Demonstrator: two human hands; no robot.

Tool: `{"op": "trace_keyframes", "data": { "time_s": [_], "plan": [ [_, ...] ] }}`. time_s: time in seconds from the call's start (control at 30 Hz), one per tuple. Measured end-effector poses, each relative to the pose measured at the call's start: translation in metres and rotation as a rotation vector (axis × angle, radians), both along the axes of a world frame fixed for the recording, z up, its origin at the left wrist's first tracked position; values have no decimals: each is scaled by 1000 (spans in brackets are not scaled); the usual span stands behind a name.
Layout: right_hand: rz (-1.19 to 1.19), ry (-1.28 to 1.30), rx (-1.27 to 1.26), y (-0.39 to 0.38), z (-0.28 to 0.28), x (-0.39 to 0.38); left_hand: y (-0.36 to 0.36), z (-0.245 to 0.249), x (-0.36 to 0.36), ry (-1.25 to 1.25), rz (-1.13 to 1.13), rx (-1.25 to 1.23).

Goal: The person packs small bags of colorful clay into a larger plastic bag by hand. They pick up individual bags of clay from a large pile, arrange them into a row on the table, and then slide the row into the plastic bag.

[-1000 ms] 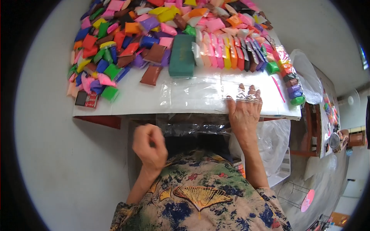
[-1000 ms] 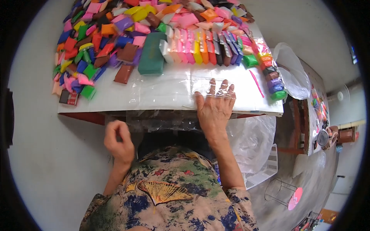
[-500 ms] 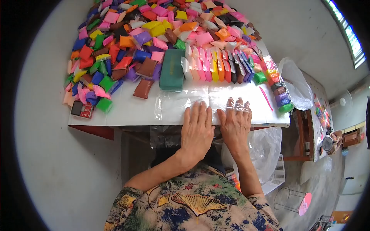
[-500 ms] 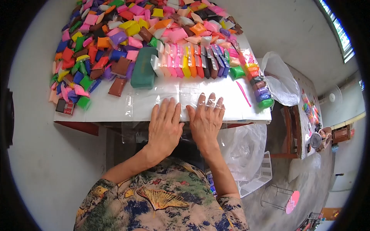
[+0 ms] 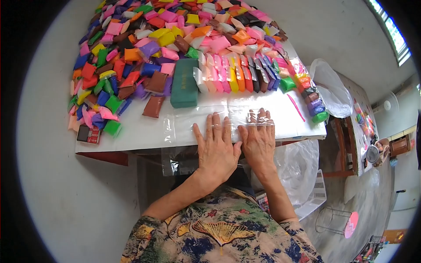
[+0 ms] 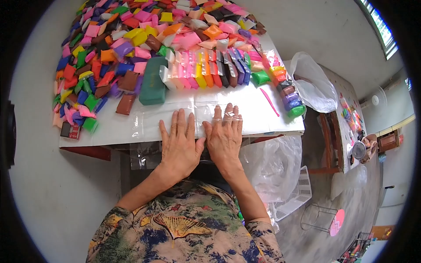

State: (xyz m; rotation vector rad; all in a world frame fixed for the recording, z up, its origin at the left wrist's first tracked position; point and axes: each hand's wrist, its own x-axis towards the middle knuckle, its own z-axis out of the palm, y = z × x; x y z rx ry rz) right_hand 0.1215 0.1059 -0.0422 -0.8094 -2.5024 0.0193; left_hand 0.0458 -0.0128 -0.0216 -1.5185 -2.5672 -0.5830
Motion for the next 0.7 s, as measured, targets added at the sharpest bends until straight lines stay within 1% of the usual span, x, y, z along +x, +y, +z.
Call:
{"op": "trace_keyframes", "data": {
  "time_s": [0.07,0.17,0.23,0.37,0.5,0.57,0.67,0.7],
  "plan": [
    [2,18,-2,-1,1,1,2,4,0,-4,3,37],
    [-9,16,22,3,-2,-3,10,-12,-5,55,-100,63],
    [-23,17,38,4,-4,-3,16,-17,-12,46,-165,84],
    [-28,17,45,8,-6,0,20,-9,-22,34,-270,84],
    [12,-10,9,8,2,4,19,-12,-23,26,-269,82],
    [36,-45,-28,2,9,12,17,-11,-24,6,-282,115],
    [155,-158,-75,-25,44,30,17,-13,-26,-29,-298,137],
    [188,-81,-21,-35,58,30,16,-12,-26,-3,-297,132]
  ]
}}
